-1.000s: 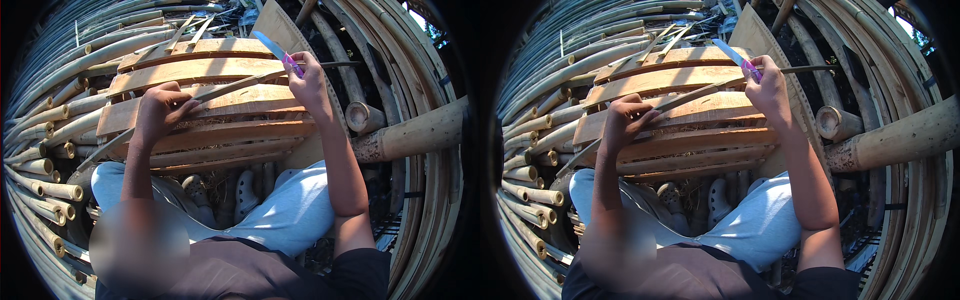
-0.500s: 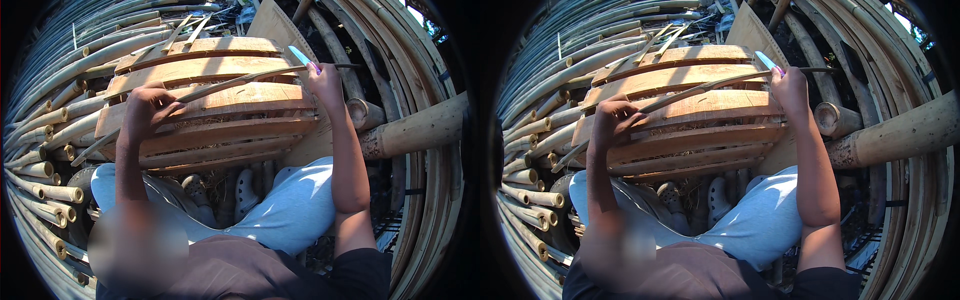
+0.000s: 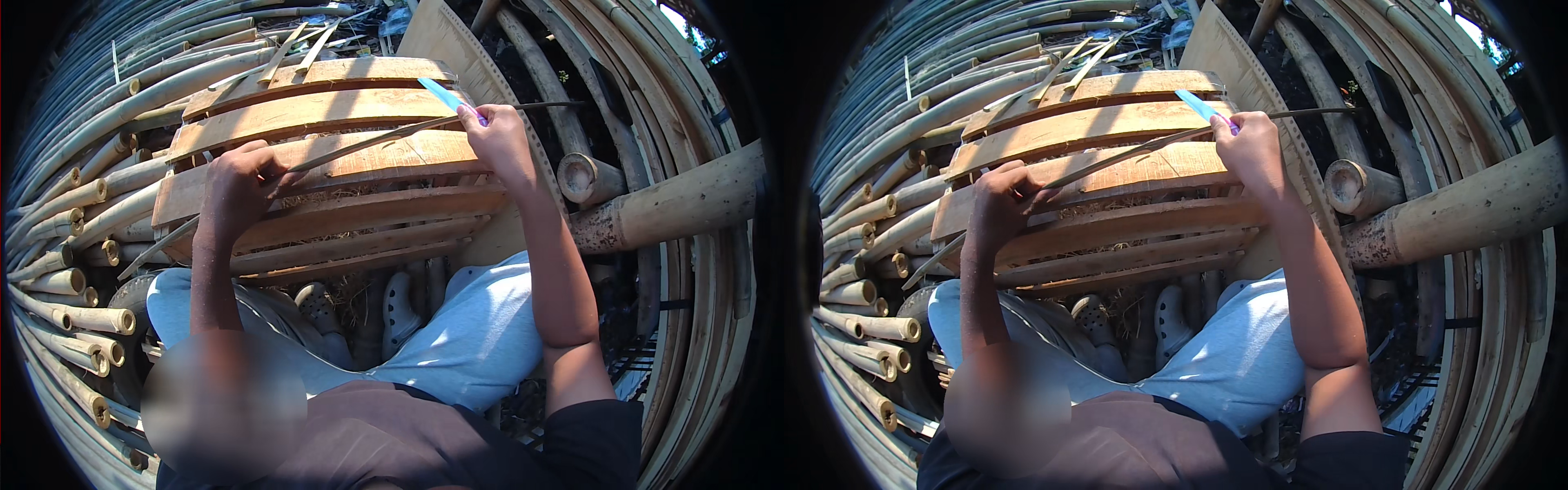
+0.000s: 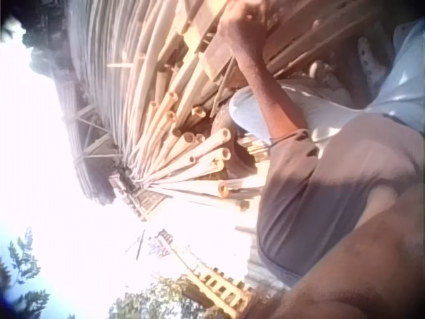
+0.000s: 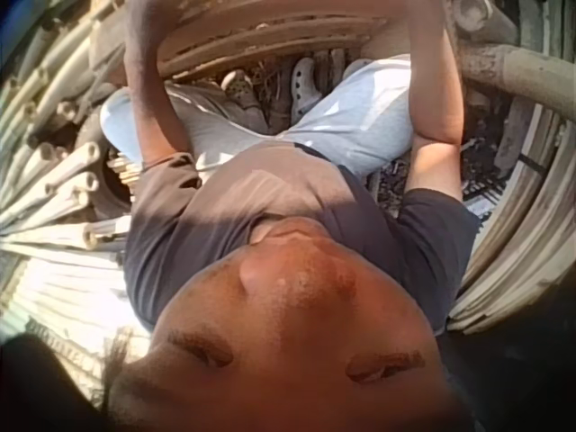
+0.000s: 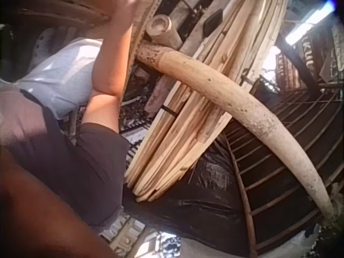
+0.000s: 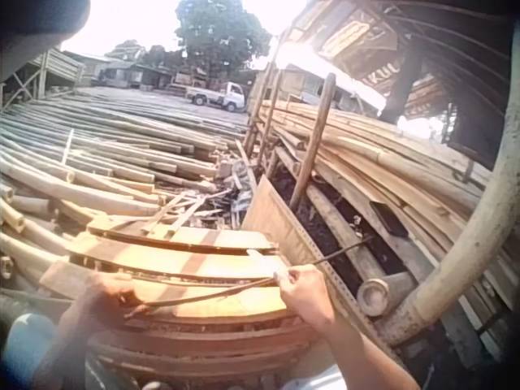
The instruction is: The person scrapes and carves a bamboo strip with a small knife over a wooden crate.
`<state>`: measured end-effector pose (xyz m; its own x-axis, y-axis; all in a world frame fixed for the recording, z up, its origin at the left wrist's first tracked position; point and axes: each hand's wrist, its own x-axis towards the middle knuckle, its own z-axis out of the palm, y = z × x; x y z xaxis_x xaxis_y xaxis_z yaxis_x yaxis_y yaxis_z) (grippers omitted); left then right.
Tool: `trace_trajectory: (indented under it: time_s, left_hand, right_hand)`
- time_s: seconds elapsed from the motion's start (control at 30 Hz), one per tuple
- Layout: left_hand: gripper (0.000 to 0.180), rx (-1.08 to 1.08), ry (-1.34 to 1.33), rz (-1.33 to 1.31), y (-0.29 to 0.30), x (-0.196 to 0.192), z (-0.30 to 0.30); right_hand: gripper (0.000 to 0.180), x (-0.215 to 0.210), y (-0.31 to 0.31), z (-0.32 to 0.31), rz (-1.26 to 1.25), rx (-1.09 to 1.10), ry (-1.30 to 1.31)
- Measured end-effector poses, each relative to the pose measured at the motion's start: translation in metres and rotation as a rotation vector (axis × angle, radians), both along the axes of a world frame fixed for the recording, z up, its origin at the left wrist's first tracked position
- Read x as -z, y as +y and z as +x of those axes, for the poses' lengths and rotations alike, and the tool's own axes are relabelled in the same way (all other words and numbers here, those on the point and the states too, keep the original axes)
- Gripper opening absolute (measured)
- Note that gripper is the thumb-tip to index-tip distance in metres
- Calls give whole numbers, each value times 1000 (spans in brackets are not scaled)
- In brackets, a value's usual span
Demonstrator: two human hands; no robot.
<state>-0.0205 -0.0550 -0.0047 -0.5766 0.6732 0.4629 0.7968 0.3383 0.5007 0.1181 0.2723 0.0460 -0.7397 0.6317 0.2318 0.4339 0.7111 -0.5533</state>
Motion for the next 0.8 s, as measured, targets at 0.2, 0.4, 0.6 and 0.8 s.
trace_trajectory:
  time_s: [0.2,0.4,0.6,0.8]
  left_hand:
    - [26,-36,29,-10,5,-4,-2]
    - [28,-31,-33,-12,0,-4,-2]
    - [29,-37,-41,-6,2,-5,-1]
    - [28,-33,-9,1,4,-3,-1]
  right_hand:
    - [36,5,-7,6,45,28,104]
    - [36,-2,9,-3,-18,50,80]
    - [37,17,-50,-4,-59,-130,53]
    - [36,2,-9,-3,-43,33,94]
